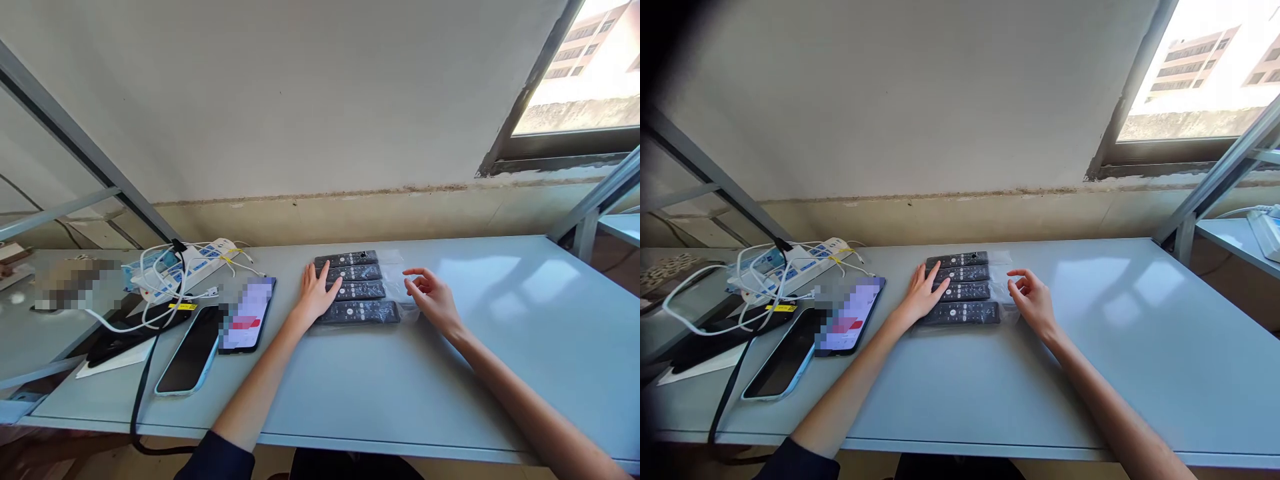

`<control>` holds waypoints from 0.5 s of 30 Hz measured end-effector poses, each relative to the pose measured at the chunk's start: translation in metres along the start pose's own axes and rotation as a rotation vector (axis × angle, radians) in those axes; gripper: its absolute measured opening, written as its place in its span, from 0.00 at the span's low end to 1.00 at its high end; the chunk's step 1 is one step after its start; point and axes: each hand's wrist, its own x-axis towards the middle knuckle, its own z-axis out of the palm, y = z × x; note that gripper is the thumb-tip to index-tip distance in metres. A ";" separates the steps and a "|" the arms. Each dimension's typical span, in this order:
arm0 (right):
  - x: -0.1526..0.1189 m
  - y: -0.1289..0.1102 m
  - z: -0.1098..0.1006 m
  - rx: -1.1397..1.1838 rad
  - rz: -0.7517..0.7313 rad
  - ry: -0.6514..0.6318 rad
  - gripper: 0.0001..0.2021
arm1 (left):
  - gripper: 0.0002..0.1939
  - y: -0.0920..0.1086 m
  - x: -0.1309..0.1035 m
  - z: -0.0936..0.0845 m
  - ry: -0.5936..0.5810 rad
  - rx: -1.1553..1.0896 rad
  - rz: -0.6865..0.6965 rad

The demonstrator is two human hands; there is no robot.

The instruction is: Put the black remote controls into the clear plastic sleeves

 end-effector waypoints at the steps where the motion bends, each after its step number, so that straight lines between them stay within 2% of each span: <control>1: 0.002 0.003 -0.001 -0.048 -0.009 0.011 0.14 | 0.31 0.000 0.000 0.000 0.005 -0.005 -0.002; 5: 0.010 0.022 -0.007 -0.330 -0.075 0.073 0.16 | 0.29 -0.005 0.003 -0.005 0.023 0.005 -0.047; 7: 0.012 0.032 -0.009 -0.400 -0.090 0.088 0.17 | 0.27 -0.011 0.006 -0.009 0.063 0.051 -0.090; 12: 0.009 0.053 -0.010 -0.757 -0.179 0.065 0.20 | 0.25 -0.024 0.011 -0.010 0.119 0.158 -0.150; 15: 0.006 0.056 -0.009 -0.844 -0.219 0.036 0.21 | 0.25 -0.025 0.012 -0.008 0.109 0.177 -0.144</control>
